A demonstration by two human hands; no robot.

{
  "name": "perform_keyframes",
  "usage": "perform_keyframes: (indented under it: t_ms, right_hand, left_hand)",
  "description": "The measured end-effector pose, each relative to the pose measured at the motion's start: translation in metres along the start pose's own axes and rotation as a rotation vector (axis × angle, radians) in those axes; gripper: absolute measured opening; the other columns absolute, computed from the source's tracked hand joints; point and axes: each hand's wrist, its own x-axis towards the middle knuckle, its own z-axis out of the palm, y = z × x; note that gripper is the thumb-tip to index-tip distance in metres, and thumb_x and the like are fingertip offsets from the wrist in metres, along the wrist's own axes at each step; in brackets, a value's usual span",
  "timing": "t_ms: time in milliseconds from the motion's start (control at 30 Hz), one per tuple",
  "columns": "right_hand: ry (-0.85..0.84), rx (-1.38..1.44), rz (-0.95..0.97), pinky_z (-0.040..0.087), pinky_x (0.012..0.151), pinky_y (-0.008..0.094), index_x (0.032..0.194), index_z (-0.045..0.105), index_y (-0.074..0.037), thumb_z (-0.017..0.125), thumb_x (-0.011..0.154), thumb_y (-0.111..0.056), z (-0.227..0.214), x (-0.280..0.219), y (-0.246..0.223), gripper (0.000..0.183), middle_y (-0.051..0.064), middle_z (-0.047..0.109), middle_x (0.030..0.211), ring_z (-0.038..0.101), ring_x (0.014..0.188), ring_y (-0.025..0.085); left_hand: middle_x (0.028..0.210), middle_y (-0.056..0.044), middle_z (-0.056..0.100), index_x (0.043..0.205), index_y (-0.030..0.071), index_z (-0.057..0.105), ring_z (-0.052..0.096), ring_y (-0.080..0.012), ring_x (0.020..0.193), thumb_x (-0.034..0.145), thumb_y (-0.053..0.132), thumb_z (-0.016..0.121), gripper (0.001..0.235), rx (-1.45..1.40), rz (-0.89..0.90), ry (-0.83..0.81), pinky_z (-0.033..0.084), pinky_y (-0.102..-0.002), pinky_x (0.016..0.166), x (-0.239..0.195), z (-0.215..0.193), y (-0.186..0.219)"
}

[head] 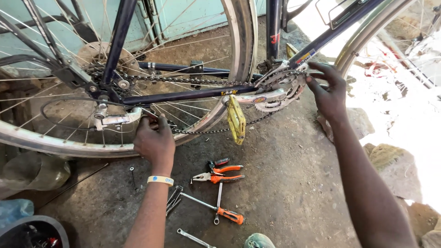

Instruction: The person is repairing a bicycle chain. They are seen manipulating the chain around the rear derailleur and front chainrings, using their hands to guide and tension it. Various tools are visible on the ground nearby.

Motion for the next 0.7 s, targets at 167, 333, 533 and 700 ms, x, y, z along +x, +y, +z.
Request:
perform_keyframes:
  t_ms: [167,333,533,700]
  right_hand:
    - [-0.154,-0.078,-0.046,0.059,0.087,0.040,0.124,0.074,-0.005,0.073,0.107,-0.004,-0.016,0.019,0.028,0.018,0.014,0.070,0.097,0.072,0.093,0.027]
    - [-0.199,-0.224,-0.238,0.058,0.079,0.045,0.118,0.070,0.006,0.067,0.109,0.004,-0.018,0.013,0.075,0.010,0.020,0.068,0.087,0.073,0.085,0.039]
    - [-0.119,-0.117,-0.318,0.061,0.073,0.052,0.135,0.049,0.017,0.047,0.110,0.017,-0.007,-0.010,0.072,0.025,0.031,0.059,0.098,0.068,0.082,0.044]
    - [0.014,-0.320,-0.416,0.062,0.072,0.047,0.129,0.055,0.010,0.064,0.103,0.014,0.002,-0.029,0.085,0.028,0.023,0.059,0.102,0.066,0.089,0.043]
  left_hand:
    - [0.081,-0.003,0.077,0.091,0.015,0.075,0.073,-0.0420,0.081,0.091,0.034,0.075,0.019,0.006,0.009,-0.012,0.055,-0.057,0.078,0.008,0.006,-0.009]
    - [0.080,-0.006,0.078,0.093,0.014,0.077,0.073,-0.0437,0.079,0.093,0.039,0.078,0.025,0.100,0.035,-0.053,0.055,-0.059,0.077,0.015,-0.007,-0.021]
    - [0.081,-0.002,0.078,0.095,0.016,0.077,0.074,-0.0401,0.074,0.096,0.041,0.076,0.025,0.170,0.072,-0.020,0.057,-0.056,0.076,0.012,-0.008,-0.019]
    - [0.080,0.000,0.076,0.093,0.020,0.076,0.074,-0.0399,0.075,0.093,0.042,0.077,0.022,0.182,0.079,-0.009,0.056,-0.057,0.075,0.011,-0.003,-0.025]
